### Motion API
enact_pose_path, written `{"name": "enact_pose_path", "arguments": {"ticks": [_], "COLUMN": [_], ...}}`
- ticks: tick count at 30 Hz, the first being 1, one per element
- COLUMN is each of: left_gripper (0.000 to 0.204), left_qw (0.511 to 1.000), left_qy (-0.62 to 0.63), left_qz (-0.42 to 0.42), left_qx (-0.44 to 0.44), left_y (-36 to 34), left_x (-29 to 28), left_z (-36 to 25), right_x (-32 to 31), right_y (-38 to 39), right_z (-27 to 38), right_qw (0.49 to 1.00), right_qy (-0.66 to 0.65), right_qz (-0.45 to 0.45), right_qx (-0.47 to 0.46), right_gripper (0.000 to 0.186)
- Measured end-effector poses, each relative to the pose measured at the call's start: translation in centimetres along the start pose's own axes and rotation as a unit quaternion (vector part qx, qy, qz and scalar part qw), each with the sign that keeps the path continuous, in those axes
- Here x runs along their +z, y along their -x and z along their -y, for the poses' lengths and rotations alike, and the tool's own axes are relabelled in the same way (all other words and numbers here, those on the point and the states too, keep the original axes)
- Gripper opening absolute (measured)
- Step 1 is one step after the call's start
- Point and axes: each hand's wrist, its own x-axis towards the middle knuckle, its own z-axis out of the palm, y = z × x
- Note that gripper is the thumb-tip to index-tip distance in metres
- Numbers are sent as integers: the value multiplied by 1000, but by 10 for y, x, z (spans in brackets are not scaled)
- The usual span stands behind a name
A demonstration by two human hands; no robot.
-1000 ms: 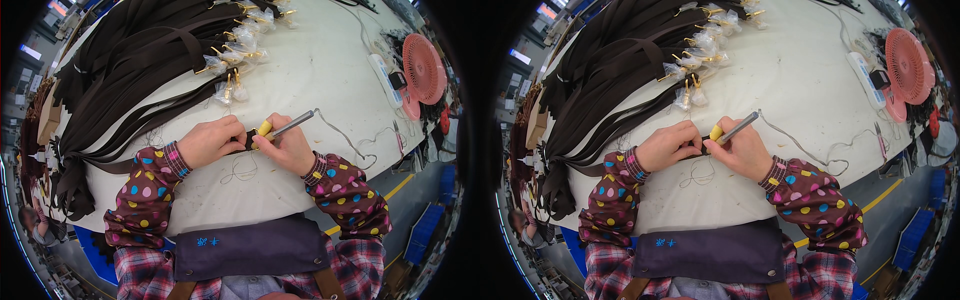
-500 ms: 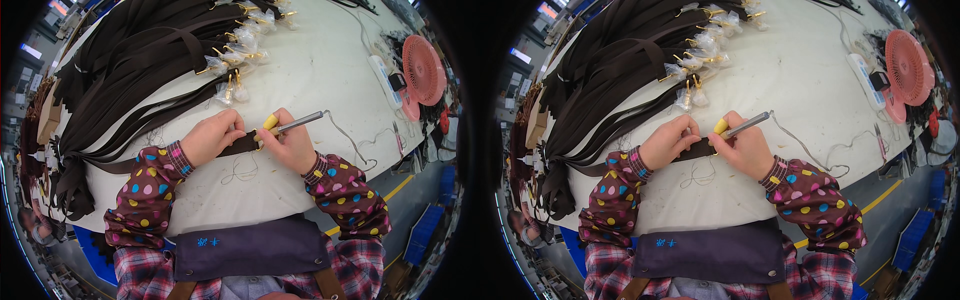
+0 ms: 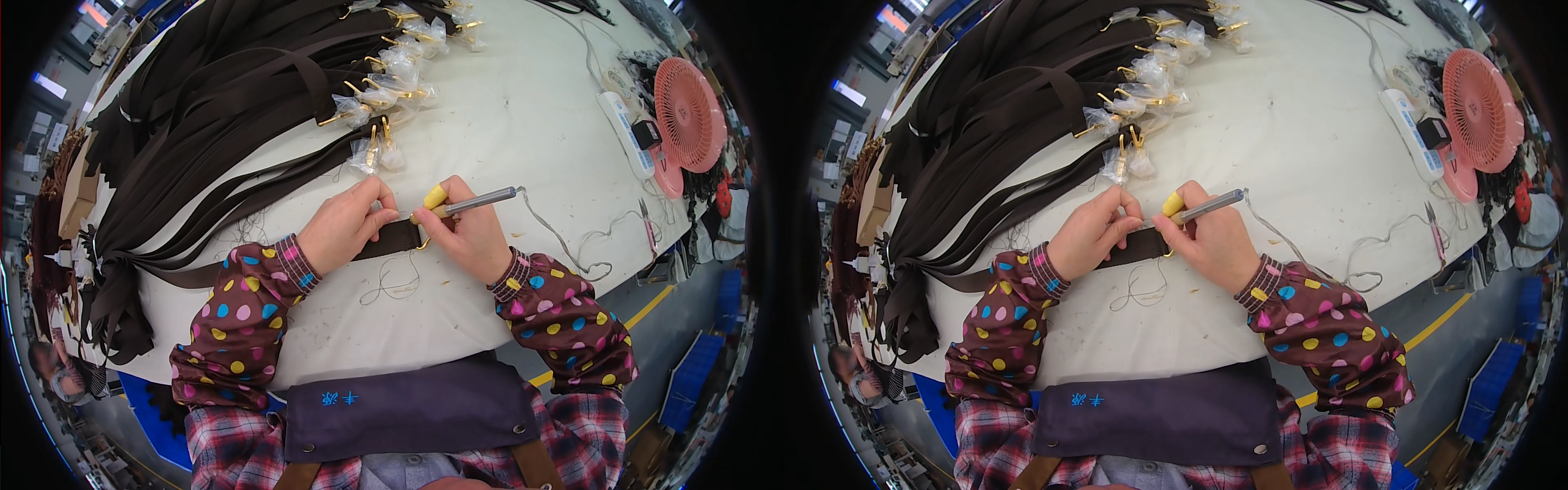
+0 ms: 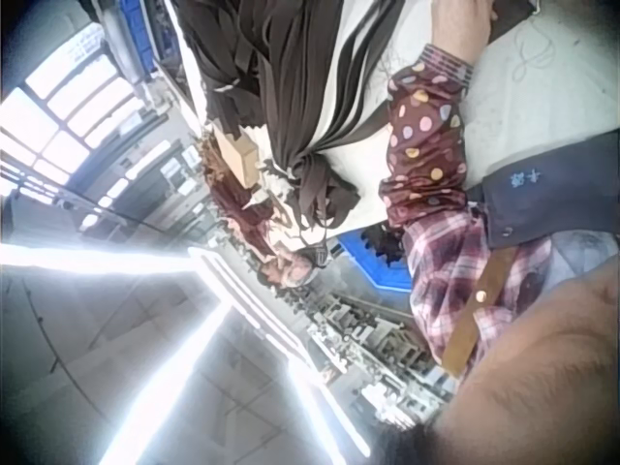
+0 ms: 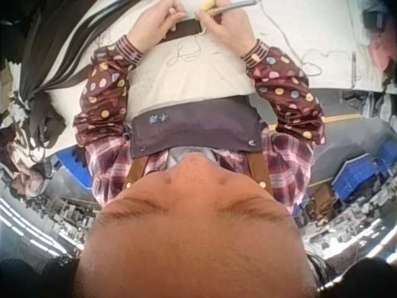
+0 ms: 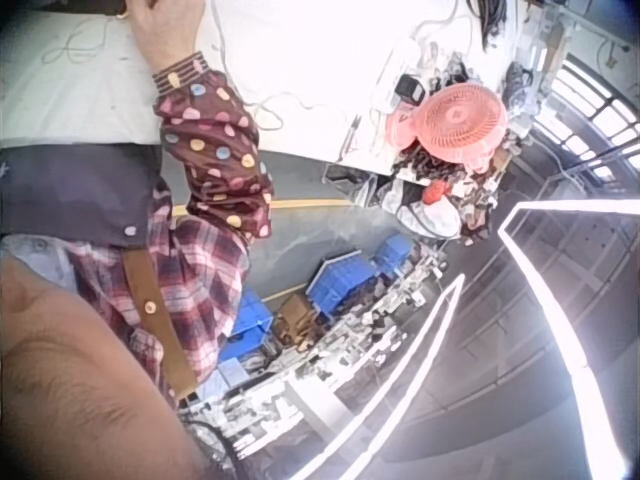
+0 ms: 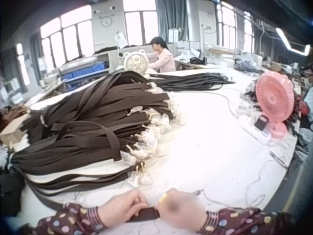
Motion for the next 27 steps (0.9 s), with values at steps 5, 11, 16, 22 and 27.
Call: {"name": "enact_pose_path", "arguments": {"ticks": [5, 11, 16, 22, 27], "left_gripper": [8, 12, 15, 15, 16], "left_qw": [1000, 997, 987, 992, 996], "left_qy": [-2, -69, -127, -107, -73], "left_qz": [-1, -19, -37, -34, -33], "left_qx": [7, 27, 86, 58, 46], "left_y": [0, 1, 3, -1, 0], "left_x": [0, -3, 0, 0, -2], "left_z": [0, 1, -1, 4, 7], "right_x": [1, 1, 1, 3, 4], "right_y": [0, 0, -3, -4, -5], "right_z": [-3, -2, 1, -1, -1], "right_qw": [1000, 999, 999, 999, 999], "right_qy": [0, 3, -17, -26, -32], "right_qz": [-12, -23, -36, -26, -21], "right_qx": [-16, -26, -27, -20, -18], "right_gripper": [24, 23, 23, 23, 23]}}
